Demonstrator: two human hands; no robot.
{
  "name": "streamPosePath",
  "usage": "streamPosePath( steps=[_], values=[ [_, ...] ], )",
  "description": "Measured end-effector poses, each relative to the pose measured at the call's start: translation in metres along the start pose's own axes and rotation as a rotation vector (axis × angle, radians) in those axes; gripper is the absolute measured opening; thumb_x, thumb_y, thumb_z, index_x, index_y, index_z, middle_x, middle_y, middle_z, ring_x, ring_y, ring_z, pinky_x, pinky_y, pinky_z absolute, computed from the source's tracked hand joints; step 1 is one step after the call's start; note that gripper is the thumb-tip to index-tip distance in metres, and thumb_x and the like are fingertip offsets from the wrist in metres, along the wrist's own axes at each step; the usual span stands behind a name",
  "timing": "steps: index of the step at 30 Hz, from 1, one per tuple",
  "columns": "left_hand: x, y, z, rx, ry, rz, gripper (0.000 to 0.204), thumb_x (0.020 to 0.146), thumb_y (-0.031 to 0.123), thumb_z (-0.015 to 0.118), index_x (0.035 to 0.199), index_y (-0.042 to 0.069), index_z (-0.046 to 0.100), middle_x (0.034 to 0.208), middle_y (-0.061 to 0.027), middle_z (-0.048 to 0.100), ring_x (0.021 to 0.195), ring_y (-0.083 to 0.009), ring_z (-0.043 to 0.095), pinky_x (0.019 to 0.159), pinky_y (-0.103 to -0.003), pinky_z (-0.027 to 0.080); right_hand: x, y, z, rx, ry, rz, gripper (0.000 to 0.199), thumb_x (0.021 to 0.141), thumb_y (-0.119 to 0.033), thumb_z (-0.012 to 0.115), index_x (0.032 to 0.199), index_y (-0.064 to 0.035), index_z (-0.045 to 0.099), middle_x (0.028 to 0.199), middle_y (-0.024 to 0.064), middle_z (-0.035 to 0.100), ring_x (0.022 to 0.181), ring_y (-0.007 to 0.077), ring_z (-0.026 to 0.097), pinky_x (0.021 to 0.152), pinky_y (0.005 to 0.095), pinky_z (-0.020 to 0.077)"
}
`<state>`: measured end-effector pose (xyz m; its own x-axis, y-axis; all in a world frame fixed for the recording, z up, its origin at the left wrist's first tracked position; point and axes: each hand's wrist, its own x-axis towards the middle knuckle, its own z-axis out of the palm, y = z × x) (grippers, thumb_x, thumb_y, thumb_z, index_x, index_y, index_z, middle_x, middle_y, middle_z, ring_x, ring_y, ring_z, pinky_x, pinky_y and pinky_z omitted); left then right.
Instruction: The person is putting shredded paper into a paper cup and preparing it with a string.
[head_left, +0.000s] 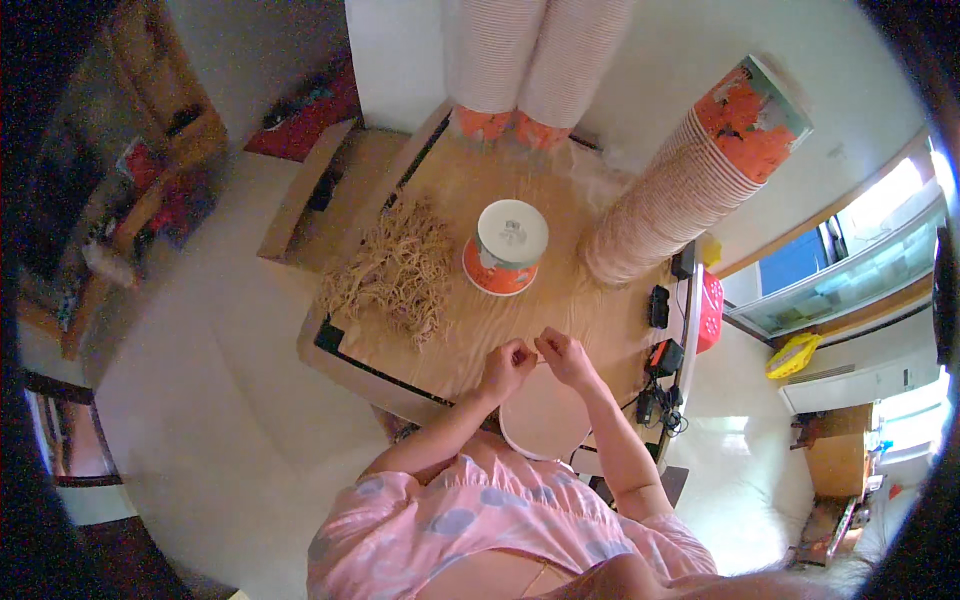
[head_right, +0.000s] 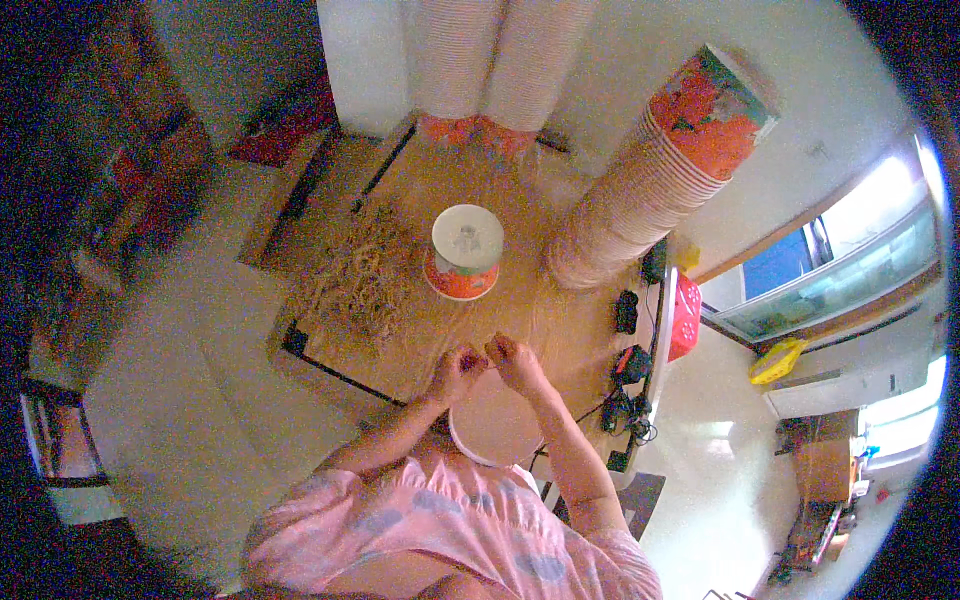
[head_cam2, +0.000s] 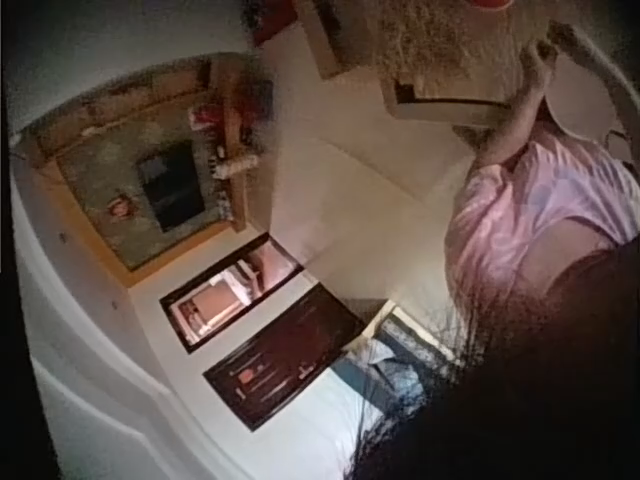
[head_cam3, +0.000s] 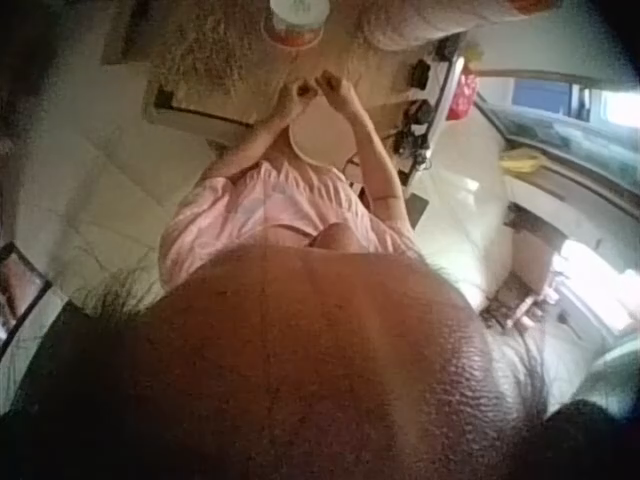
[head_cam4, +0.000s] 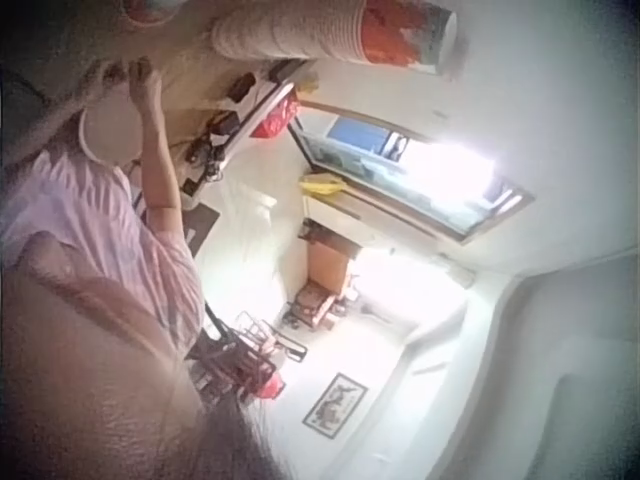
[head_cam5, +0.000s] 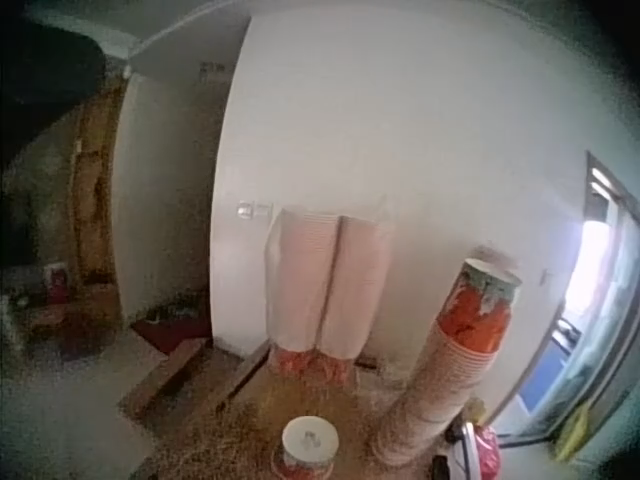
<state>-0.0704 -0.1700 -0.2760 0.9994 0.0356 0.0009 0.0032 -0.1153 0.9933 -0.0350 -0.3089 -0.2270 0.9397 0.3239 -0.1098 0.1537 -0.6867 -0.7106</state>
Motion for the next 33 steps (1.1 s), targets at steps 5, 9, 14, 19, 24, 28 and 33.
streamPosePath(
  steps=[5, 9, 14, 19, 24, 28, 33],
  values=[
    [0.001, 0.009, -0.007, 0.063, -0.066, -0.050, 0.017, 0.074, 0.015, 0.065, 0.073, 0.002, 0.055, 0.065, -0.0090, 0.058, 0.058, -0.0171, 0.057, 0.055, -0.030, 0.046, 0.000, 0.004, -0.008, 0.170, -0.095, -0.006, 0.015, 0.085, -0.013, 0.051, 0.082, 0.0011, 0.052, 0.070, 0.0074, 0.055, 0.068, 0.0125, 0.055, 0.063, 0.0275, 0.0457],
    [0.004, 0.021, -0.033, 0.182, -0.169, 0.124, 0.023, 0.070, 0.016, 0.069, 0.082, 0.004, 0.053, 0.078, -0.0109, 0.056, 0.071, -0.0201, 0.057, 0.061, -0.030, 0.046, -0.001, 0.003, -0.009, 0.186, -0.104, -0.013, 0.006, 0.082, -0.004, 0.053, 0.082, 0.0009, 0.055, 0.075, 0.0071, 0.058, 0.072, 0.0126, 0.056, 0.066, 0.0264, 0.0467],
    [0.010, 0.031, -0.056, 0.370, -0.306, 0.376, 0.021, 0.069, 0.012, 0.068, 0.082, 0.004, 0.052, 0.084, -0.0135, 0.055, 0.077, -0.0264, 0.058, 0.064, -0.034, 0.046, 0.001, 0.001, -0.005, 0.145, -0.053, -0.064, 0.005, 0.079, -0.003, 0.056, 0.082, 0.0003, 0.058, 0.077, 0.0059, 0.060, 0.070, 0.0132, 0.058, 0.064, 0.0263, 0.0467],
    [0.020, 0.034, -0.067, 0.345, -0.515, 0.157, 0.020, 0.071, 0.011, 0.065, 0.086, 0.001, 0.054, 0.080, -0.0131, 0.058, 0.078, -0.0277, 0.059, 0.067, -0.036, 0.046, -0.002, 0.002, 0.003, 0.164, 0.011, -0.009, 0.010, 0.080, -0.010, 0.057, 0.085, -0.0018, 0.060, 0.076, 0.0100, 0.063, 0.070, 0.0184, 0.060, 0.063, 0.0310, 0.0465],
    [0.021, 0.024, -0.060, 0.284, -0.409, 0.266, 0.007, 0.074, 0.010, 0.060, 0.081, 0.009, 0.060, 0.080, -0.0060, 0.057, 0.075, -0.0254, 0.059, 0.063, -0.035, 0.047, -0.005, -0.008, 0.004, 0.200, 0.003, -0.002, 0.009, 0.081, -0.006, 0.056, 0.086, 0.0006, 0.059, 0.075, 0.0077, 0.063, 0.066, 0.0137, 0.060, 0.063, 0.0268, 0.0476],
    [0.020, 0.027, -0.054, 0.419, -0.314, 0.385, 0.007, 0.073, 0.011, 0.061, 0.077, 0.013, 0.066, 0.082, -0.0047, 0.055, 0.074, -0.0241, 0.059, 0.063, -0.035, 0.047, -0.004, 0.001, 0.008, 0.204, 0.022, -0.027, 0.009, 0.081, -0.006, 0.056, 0.086, 0.0003, 0.059, 0.074, 0.0076, 0.063, 0.067, 0.0145, 0.060, 0.063, 0.0271, 0.0480],
    [0.020, 0.021, -0.049, 0.558, -0.333, 0.446, 0.009, 0.074, 0.014, 0.062, 0.082, 0.010, 0.064, 0.083, -0.0051, 0.054, 0.074, -0.0243, 0.058, 0.063, -0.036, 0.047, -0.004, -0.003, 0.007, 0.088, 0.042, 0.005, 0.009, 0.080, -0.006, 0.057, 0.085, 0.0000, 0.059, 0.076, 0.0092, 0.063, 0.067, 0.0151, 0.060, 0.062, 0.0279, 0.0478]
  ],
)
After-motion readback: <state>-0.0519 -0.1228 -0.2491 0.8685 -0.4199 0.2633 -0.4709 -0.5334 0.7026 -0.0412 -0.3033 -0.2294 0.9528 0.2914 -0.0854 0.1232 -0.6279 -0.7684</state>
